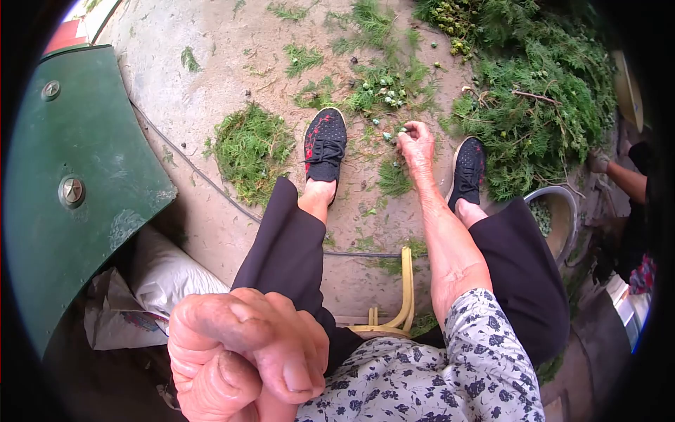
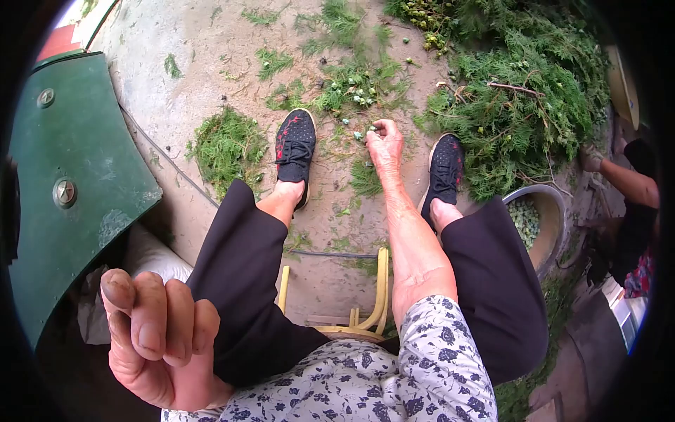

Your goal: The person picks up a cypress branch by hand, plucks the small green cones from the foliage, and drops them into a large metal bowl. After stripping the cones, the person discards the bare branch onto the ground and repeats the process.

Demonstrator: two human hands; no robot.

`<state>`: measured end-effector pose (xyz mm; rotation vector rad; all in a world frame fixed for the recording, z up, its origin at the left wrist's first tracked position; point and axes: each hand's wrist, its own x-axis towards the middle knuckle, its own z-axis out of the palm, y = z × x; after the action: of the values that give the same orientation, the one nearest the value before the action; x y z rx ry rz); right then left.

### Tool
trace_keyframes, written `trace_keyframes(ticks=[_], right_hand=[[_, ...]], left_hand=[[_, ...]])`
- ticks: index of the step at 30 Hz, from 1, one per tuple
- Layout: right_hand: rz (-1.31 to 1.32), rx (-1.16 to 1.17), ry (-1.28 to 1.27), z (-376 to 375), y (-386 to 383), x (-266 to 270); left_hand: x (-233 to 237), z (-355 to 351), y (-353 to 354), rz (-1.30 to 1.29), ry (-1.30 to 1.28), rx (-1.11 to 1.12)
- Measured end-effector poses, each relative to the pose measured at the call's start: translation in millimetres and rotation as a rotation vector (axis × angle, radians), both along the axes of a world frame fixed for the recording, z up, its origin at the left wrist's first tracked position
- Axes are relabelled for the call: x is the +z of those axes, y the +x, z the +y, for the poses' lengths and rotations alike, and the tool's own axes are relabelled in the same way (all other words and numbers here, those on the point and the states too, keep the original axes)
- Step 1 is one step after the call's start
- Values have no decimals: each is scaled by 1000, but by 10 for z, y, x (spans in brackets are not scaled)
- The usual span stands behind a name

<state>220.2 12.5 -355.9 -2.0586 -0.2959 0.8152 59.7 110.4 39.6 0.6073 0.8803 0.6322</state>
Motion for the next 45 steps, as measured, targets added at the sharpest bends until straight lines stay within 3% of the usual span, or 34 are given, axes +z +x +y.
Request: trace_keyframes(ticks=[1, 2, 3, 5, 9, 11, 14, 21, 23, 25, 26, 29, 34, 36, 41, 43, 45], right_hand=[[417, -190, 114, -5, 28, 120], [556, -281, 306, -81, 64, 141], [554, -280, 308, -125, 80, 205], [848, -363, 662, -193, 111, 315], [1023, -419, 797, 62, 179, 517], [1016, -408, 798, 187, 235, 421], [953, -205, 745, 262, 268, 193], [1031, -275, 731, 141, 238, 156], [948, -240, 622, 132, 183, 48], [83, 186, -2, 157, 46, -3], [-171, 271, -71, 155, -28, -89], [-364, 420, -99, 129, -164, -247], [-301, 359, -73, 71, -140, -300], [-365, 408, -23, 32, -144, -307], [-297, 345, -40, 94, -109, -290], [45, 65, -51, 148, -81, -273], [145, 20, -67, 211, -78, -256]], left_hand=[[3, -7, 2, -4, 0, 0], [3, -9, 4, -1, 3, 0], [3, -10, 5, 3, 5, 0], [-1, -24, 12, -3, 3, 14], [-3, -38, 8, -13, -8, 10], [-5, -25, 9, -11, -7, 5], [-9, 5, -1, -14, 2, -7], [24, 57, -70, -18, -85, -55], [-16, 56, -70, -26, -36, -48], [-29, 69, -73, -34, 16, -39], [-27, 82, -82, -60, -17, -53], [-85, 48, -113, -86, -28, -27], [-71, 77, -94, -121, -19, 9], [-17, 88, -104, -61, -60, -146], [-88, 56, -116, -65, -25, -61], [-118, 36, -122, -107, 25, -6], [-90, 22, -105, -77, 11, 22]])
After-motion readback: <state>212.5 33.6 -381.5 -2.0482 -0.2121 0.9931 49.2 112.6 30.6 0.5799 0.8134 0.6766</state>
